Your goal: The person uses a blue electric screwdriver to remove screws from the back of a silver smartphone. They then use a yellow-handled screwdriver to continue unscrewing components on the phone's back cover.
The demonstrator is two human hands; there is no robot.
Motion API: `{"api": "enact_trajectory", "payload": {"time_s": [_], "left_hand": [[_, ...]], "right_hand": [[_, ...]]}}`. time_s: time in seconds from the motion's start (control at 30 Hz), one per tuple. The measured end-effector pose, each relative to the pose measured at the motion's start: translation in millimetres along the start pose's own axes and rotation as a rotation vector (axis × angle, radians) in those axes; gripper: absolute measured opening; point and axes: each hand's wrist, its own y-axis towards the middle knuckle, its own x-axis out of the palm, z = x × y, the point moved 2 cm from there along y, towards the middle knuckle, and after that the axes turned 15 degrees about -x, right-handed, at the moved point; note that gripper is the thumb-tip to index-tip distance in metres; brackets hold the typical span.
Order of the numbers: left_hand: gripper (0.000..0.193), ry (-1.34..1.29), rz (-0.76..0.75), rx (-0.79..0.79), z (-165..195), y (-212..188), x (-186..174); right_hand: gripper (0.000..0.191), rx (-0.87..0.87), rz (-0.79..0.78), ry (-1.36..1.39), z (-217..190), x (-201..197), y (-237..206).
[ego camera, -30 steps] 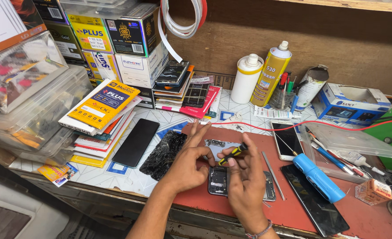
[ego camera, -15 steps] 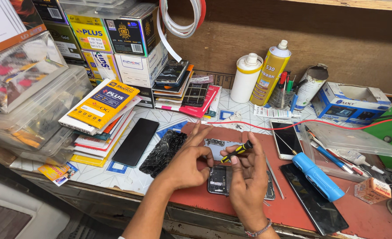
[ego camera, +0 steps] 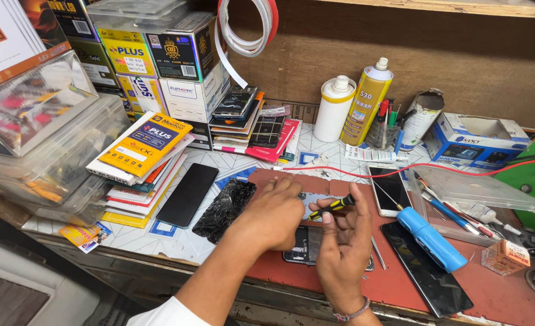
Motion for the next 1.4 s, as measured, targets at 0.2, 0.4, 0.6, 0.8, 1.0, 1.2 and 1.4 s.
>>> {"api": "enact_trajectory", "payload": {"time_s": [0.2, 0.4, 0.6, 0.8, 1.0, 1.2, 1.4], "left_hand": [[0.033, 0.044, -0.116, -0.151, 5.7, 7.7, 6.2], [0.033, -0.014, -0.167, -0.138, -2.8, 12.5, 8.5], [0.021, -0.334, -0.315, -0.237, -27.6, 20.5, 9.9], [0.016, -0.555, -0.031, -0.09, -36.1, 43.7, 23.9], [0.006, -0.532, 0.044, -0.108, -44.1, 49.1, 39.1], [0.011, -0.695, 0.079, -0.061, -49.6, 44.3, 40.1], [0.005, -0.795, 0.103, -0.141, -54.8, 45.3, 40.9]], "right_hand": [[0.06, -0.006, 0.0, -0.026, -2.0, 0.2, 0.9], [0.059, -0.007, 0.03, -0.023, -5.1, -0.3, 1.5], [0.06, -0.002, 0.124, -0.062, -1.7, -4.4, 5.4], [0.062, 0.049, 0.151, -0.034, 2.6, -6.8, 6.7], [0.061, 0.027, 0.141, -0.025, 2.7, -7.9, 6.3], [0.062, 0.007, 0.111, -0.026, 2.1, -6.1, 4.4], [0.066, 0.051, 0.147, -0.001, 1.9, -7.1, 5.3]]}}
